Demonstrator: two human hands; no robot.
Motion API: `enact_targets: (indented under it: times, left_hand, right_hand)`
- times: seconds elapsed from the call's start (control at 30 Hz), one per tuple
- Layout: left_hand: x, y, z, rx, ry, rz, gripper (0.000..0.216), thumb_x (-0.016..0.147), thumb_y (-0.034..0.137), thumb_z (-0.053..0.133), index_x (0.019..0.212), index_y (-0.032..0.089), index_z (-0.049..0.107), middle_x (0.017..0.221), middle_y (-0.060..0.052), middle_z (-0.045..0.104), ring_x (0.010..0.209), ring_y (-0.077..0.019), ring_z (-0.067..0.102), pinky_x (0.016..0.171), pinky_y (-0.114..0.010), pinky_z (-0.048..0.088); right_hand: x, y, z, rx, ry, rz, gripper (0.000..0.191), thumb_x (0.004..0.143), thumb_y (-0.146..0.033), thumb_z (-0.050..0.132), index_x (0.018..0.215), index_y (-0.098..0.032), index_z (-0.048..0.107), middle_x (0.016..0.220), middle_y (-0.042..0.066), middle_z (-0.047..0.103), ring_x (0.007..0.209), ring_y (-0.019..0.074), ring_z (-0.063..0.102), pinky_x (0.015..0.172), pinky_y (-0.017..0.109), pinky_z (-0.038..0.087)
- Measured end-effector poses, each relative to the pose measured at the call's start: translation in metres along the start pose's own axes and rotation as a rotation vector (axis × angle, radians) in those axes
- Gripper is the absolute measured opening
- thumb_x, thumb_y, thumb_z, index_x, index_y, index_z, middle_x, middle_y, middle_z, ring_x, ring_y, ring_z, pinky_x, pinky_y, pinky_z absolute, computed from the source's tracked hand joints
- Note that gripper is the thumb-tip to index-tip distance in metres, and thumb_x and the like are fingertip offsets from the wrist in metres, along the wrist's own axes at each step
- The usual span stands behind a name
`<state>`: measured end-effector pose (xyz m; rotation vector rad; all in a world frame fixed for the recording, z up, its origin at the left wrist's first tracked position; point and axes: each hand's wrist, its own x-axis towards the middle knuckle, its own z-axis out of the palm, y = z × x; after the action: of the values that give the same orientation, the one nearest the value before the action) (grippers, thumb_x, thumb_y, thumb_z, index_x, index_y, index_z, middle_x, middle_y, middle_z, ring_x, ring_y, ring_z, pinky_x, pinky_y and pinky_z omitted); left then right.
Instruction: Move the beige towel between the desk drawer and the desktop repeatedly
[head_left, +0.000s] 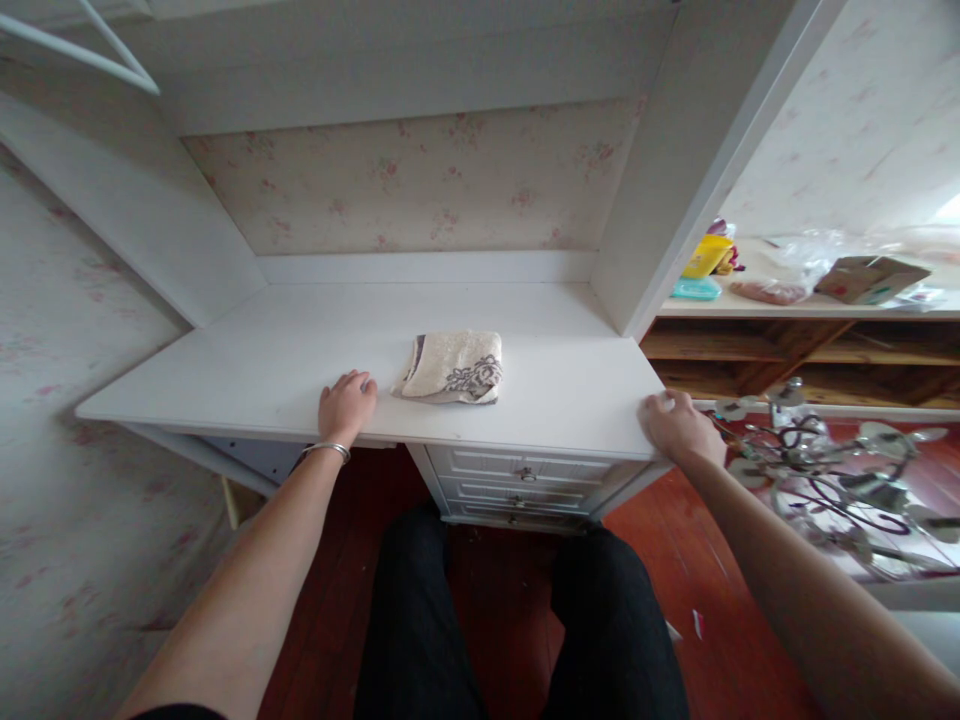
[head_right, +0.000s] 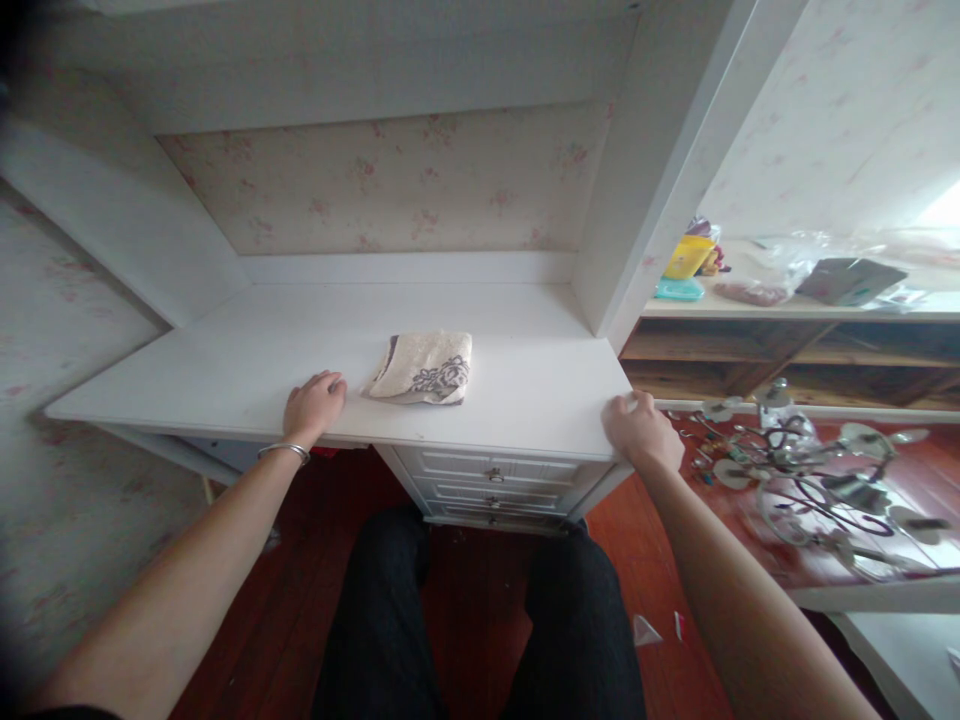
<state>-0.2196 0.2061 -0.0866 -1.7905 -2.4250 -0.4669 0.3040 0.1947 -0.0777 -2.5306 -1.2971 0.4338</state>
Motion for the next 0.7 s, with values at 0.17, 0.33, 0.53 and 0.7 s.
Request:
enact_targets:
  times: [0.17, 0.33, 0.53, 0.7]
  left_hand:
    - [0.0008, -0.0005, 0.0006, 0.007, -0.009, -0.007, 0.048, 0.097, 0.035, 0.034, 0.131, 0.022, 0.064, 0.148, -0.009, 0.055, 0.137, -0.0248, 0.048, 0.114, -0.044, 0.034]
    - [0.0010, -0.0007, 0.0004, 0.008, -0.007, 0.001, 0.047, 0.098, 0.034, 0.034, 0.131, 0.023, 0.065, 0.148, -0.009, 0.055, 0.137, -0.0242, 0.048, 0.114, -0.045, 0.034]
    - [-0.0001, 0.0005, -0.0006, -0.007, -0.001, -0.007, 0.047, 0.097, 0.035, 0.035, 0.131, 0.022, 0.065, 0.148, -0.010, 0.055, 0.138, -0.0247, 0.047, 0.115, -0.045, 0.033]
    - [-0.0013, 0.0019, -0.0021, -0.018, -0.008, -0.017, 0.047, 0.097, 0.035, 0.034, 0.131, 0.022, 0.065, 0.148, -0.009, 0.054, 0.138, -0.0251, 0.047, 0.116, -0.045, 0.031]
  right_hand:
    - [-0.0023, -0.0016, -0.0018, 0.005, -0.005, 0.004, 0.066, 0.096, -0.059, 0.030, 0.148, -0.022, 0.047, 0.133, 0.022, 0.060, 0.124, 0.0407, 0.057, 0.099, 0.054, 0.045]
    - [-0.0014, -0.0010, -0.0012, 0.011, 0.000, -0.007, 0.067, 0.096, -0.059, 0.030, 0.147, -0.021, 0.047, 0.134, 0.023, 0.060, 0.124, 0.0412, 0.056, 0.099, 0.054, 0.045]
    - [-0.0007, -0.0004, -0.0010, 0.016, -0.004, -0.008, 0.067, 0.096, -0.058, 0.030, 0.149, -0.020, 0.046, 0.134, 0.023, 0.060, 0.124, 0.0412, 0.057, 0.099, 0.055, 0.044]
    - [-0.0007, 0.0004, -0.0014, 0.015, -0.006, -0.009, 0.066, 0.096, -0.059, 0.032, 0.149, -0.021, 0.045, 0.134, 0.022, 0.060, 0.125, 0.0410, 0.056, 0.101, 0.055, 0.044]
